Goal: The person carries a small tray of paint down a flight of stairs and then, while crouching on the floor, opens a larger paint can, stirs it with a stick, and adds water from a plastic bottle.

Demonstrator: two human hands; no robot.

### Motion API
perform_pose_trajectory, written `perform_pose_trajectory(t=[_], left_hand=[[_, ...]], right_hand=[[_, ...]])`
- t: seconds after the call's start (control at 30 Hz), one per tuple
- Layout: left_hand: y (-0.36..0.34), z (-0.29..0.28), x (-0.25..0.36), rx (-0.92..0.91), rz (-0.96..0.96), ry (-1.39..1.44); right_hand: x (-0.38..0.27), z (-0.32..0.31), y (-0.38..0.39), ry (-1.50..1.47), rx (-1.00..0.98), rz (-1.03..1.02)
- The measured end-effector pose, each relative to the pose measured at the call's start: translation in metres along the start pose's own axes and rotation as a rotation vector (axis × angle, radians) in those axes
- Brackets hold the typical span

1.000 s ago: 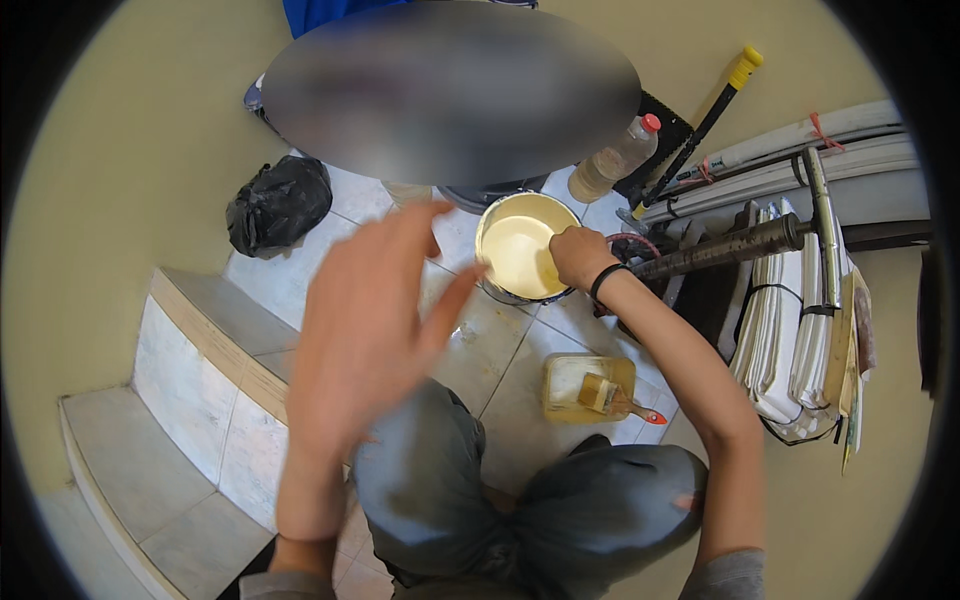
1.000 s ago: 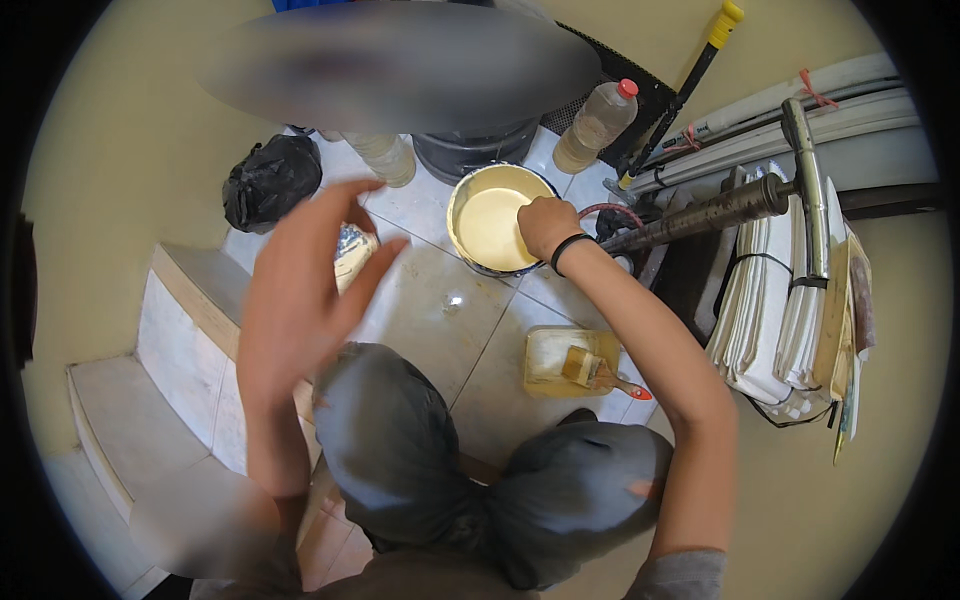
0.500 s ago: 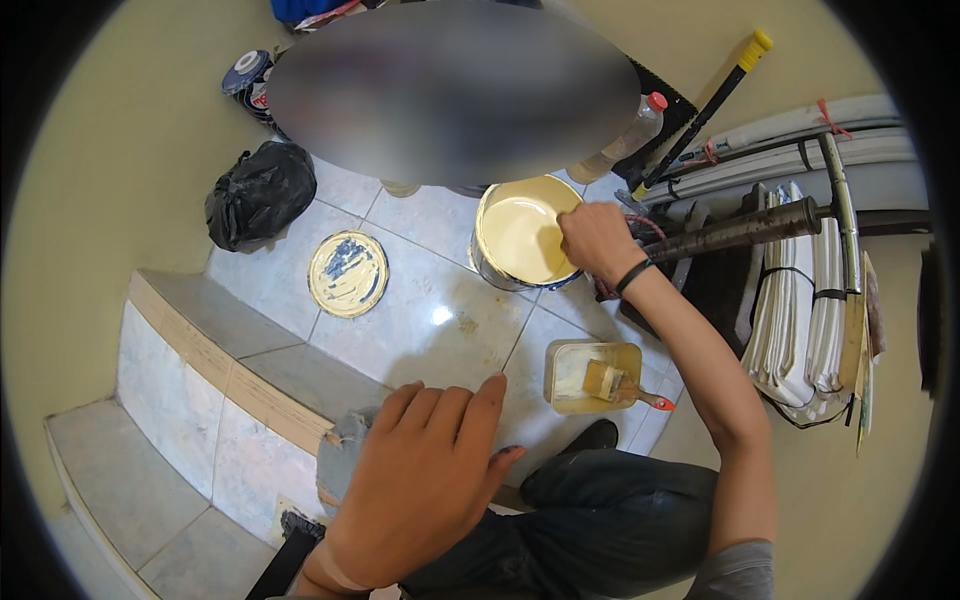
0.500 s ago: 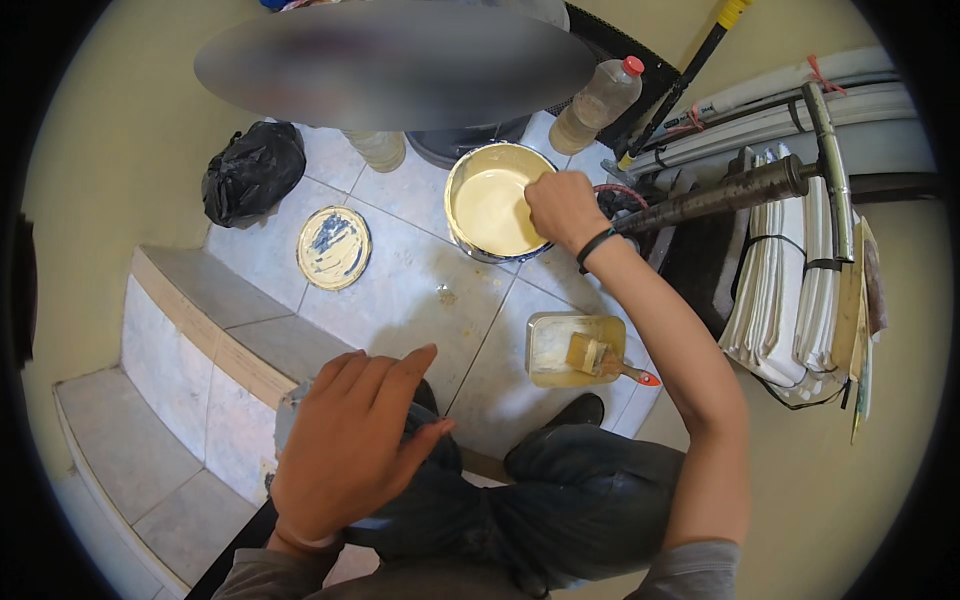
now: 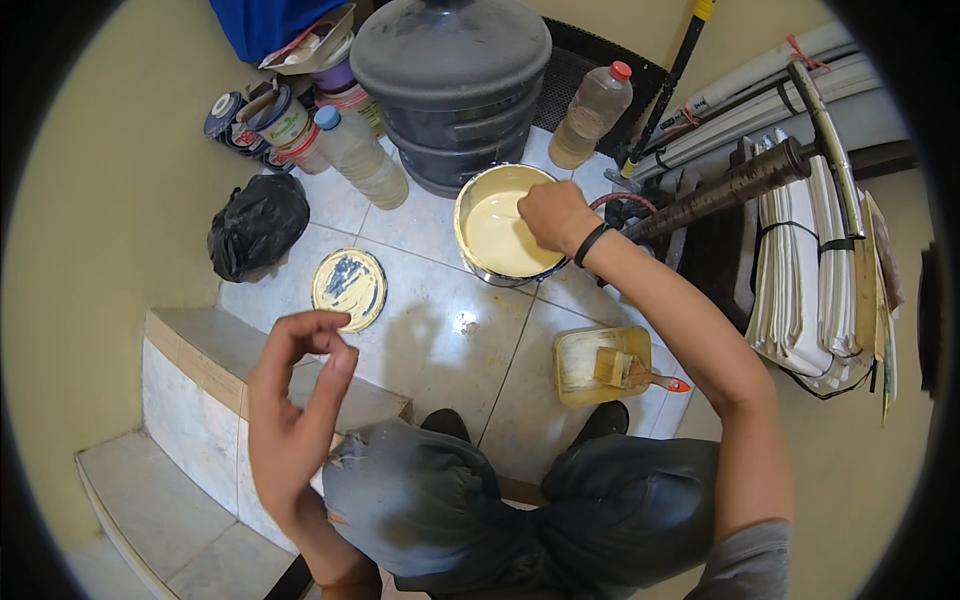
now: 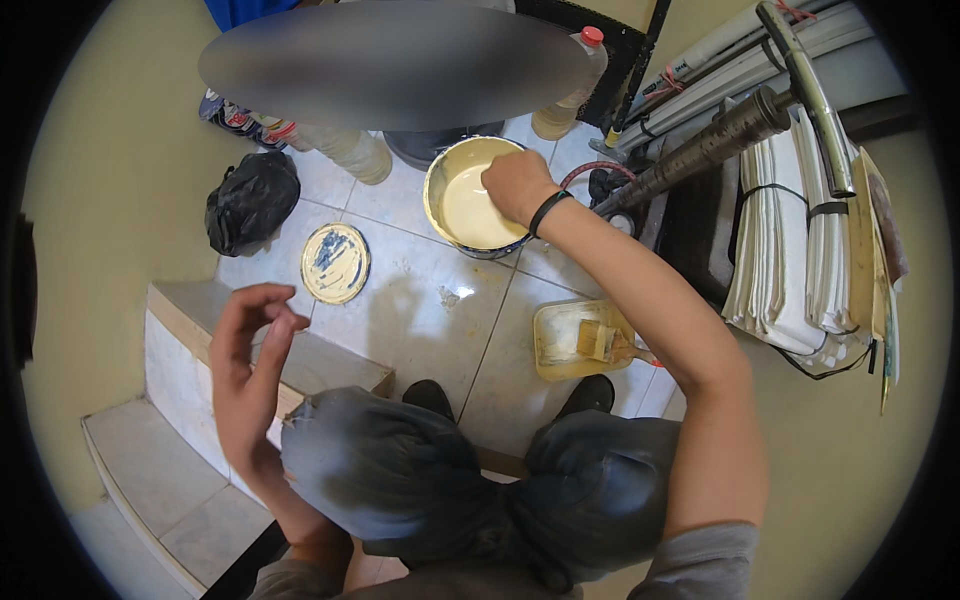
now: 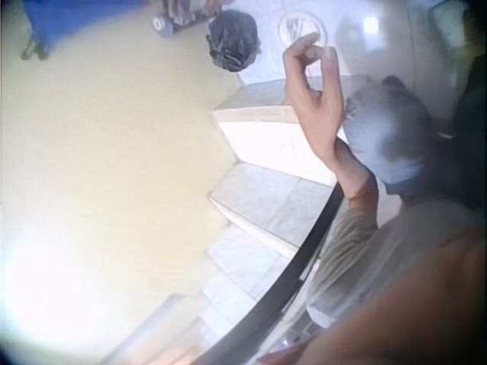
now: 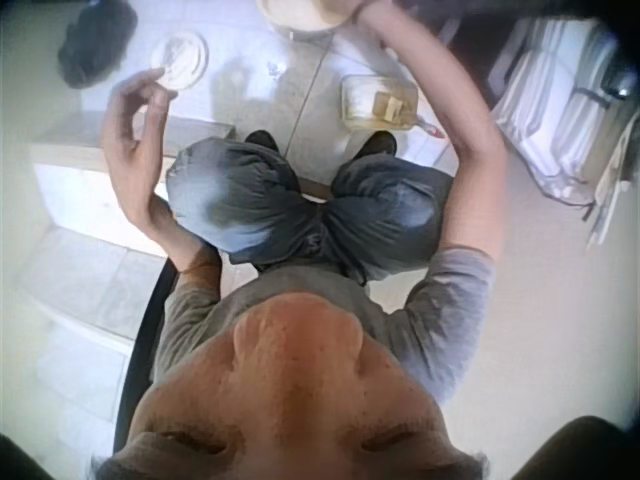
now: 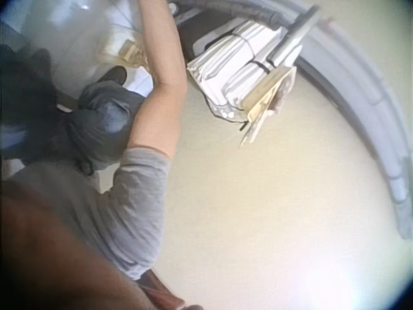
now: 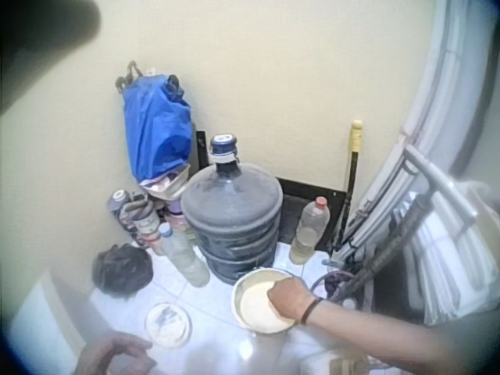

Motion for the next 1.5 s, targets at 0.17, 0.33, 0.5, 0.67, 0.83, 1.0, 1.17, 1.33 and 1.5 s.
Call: perform_pose_trajectory(t=[0.17, 0.33, 0.5, 0.67, 0.83, 1.0, 1.17, 1.33, 1.5], left_hand=[[-0.012, 0.032, -0.016, -0.168, -0.038, 0.032], [0.025, 0.01, 0.066, -0.108, 0.11, -0.196], [0.053, 0.039, 0.101, -0.135, 0.339, -0.361], [0.049, 0.076, 0.06, -0.346, 0.261, -0.626], [0.047, 0.076, 0.058, -0.324, 0.26, -0.641], [0.047, 0.073, 0.057, -0.328, 0.242, -0.631], [0.05, 0.075, 0.056, -0.342, 0.253, -0.627], [0.054, 0.068, 0.055, -0.325, 0.244, -0.634], [0.054, 0.073, 0.058, -0.324, 0.268, -0.627]], right_hand=[[-0.019, 0.013, -0.005, -0.304, -0.036, -0.108], [0.002, -0.02, -0.019, -0.12, 0.34, -0.009], [-0.021, -0.002, -0.013, -0.113, -0.011, -0.089], [0.002, -0.011, -0.017, -0.29, 0.272, -0.018], [0.006, -0.01, -0.011, -0.029, 0.127, 0.015], [-0.001, 0.003, -0.001, -0.395, -0.001, -0.092], [0.017, -0.015, -0.014, -0.185, 0.232, -0.004], [0.007, -0.007, -0.003, 0.016, 0.109, 0.012], [-0.005, 0.011, -0.003, -0.414, -0.049, -0.032]])
Point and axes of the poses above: each hand's wrist, its own y-axis away from the middle knuckle, its own z-axis out of the palm, x = y × z, the point moved 9 cm from there along -y, towards the middle knuckle, and after that the axes turned 1 degree about -z, right-handed, at the moved point
